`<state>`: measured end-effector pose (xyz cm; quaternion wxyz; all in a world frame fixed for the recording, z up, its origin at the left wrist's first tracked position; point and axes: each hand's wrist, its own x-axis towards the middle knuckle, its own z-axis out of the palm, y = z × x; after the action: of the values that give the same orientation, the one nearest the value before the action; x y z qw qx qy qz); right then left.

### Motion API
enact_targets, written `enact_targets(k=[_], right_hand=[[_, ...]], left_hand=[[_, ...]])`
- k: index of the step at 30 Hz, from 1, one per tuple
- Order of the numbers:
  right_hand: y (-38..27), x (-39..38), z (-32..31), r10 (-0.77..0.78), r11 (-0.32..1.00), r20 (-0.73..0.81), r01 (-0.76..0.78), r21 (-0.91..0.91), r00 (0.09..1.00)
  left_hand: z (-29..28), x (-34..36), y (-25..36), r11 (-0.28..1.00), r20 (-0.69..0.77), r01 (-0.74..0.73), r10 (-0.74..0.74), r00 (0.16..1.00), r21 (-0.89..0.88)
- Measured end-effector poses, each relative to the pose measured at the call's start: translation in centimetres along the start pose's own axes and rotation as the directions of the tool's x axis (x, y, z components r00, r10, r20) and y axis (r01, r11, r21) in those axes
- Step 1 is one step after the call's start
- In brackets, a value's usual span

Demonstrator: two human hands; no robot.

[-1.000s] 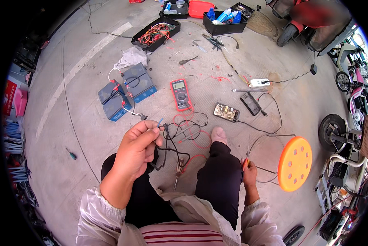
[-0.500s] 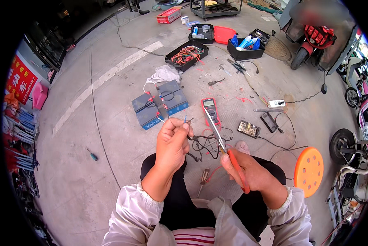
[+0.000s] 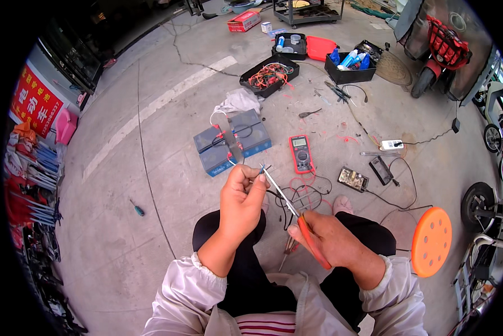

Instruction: The person sits on the floor and uses wire cutters to strip the insulation from a black wire. They then use a multimeter to test the continuity of the wire and a small black connector, twisting the exposed wire ends together to ensure a connection.

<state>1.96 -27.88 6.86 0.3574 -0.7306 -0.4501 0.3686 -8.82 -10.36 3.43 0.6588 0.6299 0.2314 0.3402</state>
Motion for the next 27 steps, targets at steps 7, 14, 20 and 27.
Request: enact_targets(k=[7, 14, 20, 27], right_hand=[[0.9, 0.1, -0.4, -0.026, 0.936, -0.122, -0.018, -0.351, 0.992], [1.2, -0.2, -0.6, -0.029, 0.941, -0.147, -0.023, -0.337, 0.989], [2.3, 0.1, 0.0, 0.011, 1.000, -0.056, -0.012, -0.024, 0.998], [1.7, -0.3, -0.1, -0.010, 0.967, -0.135, -0.025, -0.255, 0.991]], left_hand=[[0.3, 0.6, 0.9, 0.982, 0.083, 0.188, -0.190, 0.978, 0.030], [1.1, 0.6, 1.1, 0.965, 0.045, 0.249, -0.253, 0.966, 0.085], [1.2, 0.3, 0.9, 0.961, 0.042, 0.243, -0.250, 0.967, 0.129], [1.1, 0.1, 1.1, 0.954, 0.082, 0.253, -0.269, 0.960, 0.160]])
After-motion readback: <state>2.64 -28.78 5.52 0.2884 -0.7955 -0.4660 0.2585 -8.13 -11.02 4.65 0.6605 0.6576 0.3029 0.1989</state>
